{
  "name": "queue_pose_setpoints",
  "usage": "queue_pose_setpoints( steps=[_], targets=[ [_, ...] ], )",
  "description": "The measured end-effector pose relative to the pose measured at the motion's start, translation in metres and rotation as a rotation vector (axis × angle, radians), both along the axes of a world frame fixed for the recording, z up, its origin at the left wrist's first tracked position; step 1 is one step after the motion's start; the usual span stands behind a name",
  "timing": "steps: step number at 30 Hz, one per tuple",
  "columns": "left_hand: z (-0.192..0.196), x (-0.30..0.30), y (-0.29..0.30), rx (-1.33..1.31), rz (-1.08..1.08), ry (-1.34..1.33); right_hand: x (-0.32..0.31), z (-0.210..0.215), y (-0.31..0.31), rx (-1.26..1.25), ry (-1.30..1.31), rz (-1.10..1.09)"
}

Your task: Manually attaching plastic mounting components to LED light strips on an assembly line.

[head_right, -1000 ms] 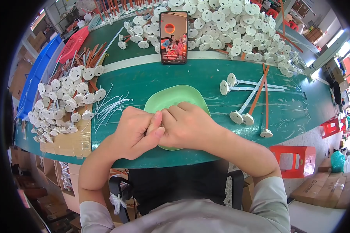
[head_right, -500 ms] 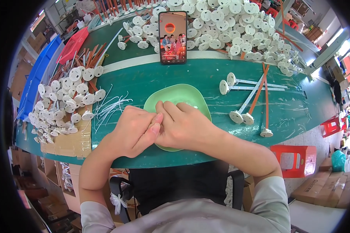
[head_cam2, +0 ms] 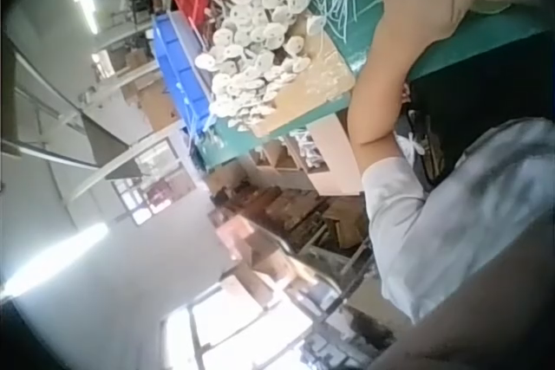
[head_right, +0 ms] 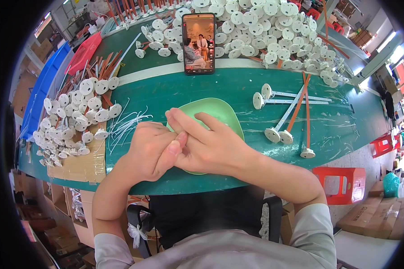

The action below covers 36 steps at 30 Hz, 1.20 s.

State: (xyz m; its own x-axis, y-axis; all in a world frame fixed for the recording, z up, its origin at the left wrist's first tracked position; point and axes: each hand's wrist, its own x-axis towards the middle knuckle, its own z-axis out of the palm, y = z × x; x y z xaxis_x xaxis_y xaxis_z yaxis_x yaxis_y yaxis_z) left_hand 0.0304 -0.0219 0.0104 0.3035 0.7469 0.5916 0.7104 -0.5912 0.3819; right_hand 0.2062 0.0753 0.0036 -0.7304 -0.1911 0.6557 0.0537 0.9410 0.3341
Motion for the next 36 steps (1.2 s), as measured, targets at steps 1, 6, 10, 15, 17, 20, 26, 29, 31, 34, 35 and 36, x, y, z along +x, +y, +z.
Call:
queue_pose_setpoints(
  steps=[1, 6, 10, 15, 17, 20, 26, 29, 31, 34, 35, 36],
  targets=[
    [-0.001, 0.001, 0.000, 0.001, -0.001, 0.000, 0.000, 0.001, -0.001, 0.001, 0.000, -0.001],
    [0.002, 0.001, -0.001, 0.128, 0.076, 0.073, -0.001, 0.005, -0.002, -0.186, -0.002, 0.029],
    [-0.002, 0.006, -0.002, 0.158, 0.092, 0.044, 0.005, 0.001, 0.001, -0.168, -0.039, 0.057],
    [-0.006, 0.010, -0.002, 0.218, 0.076, 0.025, 0.007, 0.001, 0.001, -0.243, 0.008, 0.175],
    [-0.005, 0.011, -0.002, 0.238, 0.078, 0.036, 0.006, 0.000, 0.000, -0.259, 0.036, 0.177],
    [-0.003, 0.011, -0.002, 0.270, 0.098, 0.048, 0.007, 0.000, 0.003, -0.244, 0.040, 0.198],
    [-0.001, 0.013, -0.001, 0.270, 0.096, 0.033, 0.004, -0.004, 0.005, -0.236, 0.077, 0.190],
    [0.001, 0.019, -0.005, 0.162, 0.088, -0.053, 0.005, -0.005, 0.006, -0.193, 0.097, 0.183],
    [0.007, 0.018, -0.008, 0.070, 0.085, -0.106, 0.003, -0.004, 0.005, -0.184, 0.129, 0.176],
    [0.017, 0.018, -0.011, -0.261, 0.039, -0.222, 0.001, -0.001, 0.003, -0.165, 0.128, 0.123],
    [0.019, 0.019, -0.011, -0.320, 0.035, -0.275, 0.000, -0.004, 0.003, -0.168, 0.096, 0.122],
    [0.020, 0.020, -0.012, -0.378, 0.033, -0.327, -0.001, -0.005, 0.002, -0.171, 0.066, 0.123]
  ],
)
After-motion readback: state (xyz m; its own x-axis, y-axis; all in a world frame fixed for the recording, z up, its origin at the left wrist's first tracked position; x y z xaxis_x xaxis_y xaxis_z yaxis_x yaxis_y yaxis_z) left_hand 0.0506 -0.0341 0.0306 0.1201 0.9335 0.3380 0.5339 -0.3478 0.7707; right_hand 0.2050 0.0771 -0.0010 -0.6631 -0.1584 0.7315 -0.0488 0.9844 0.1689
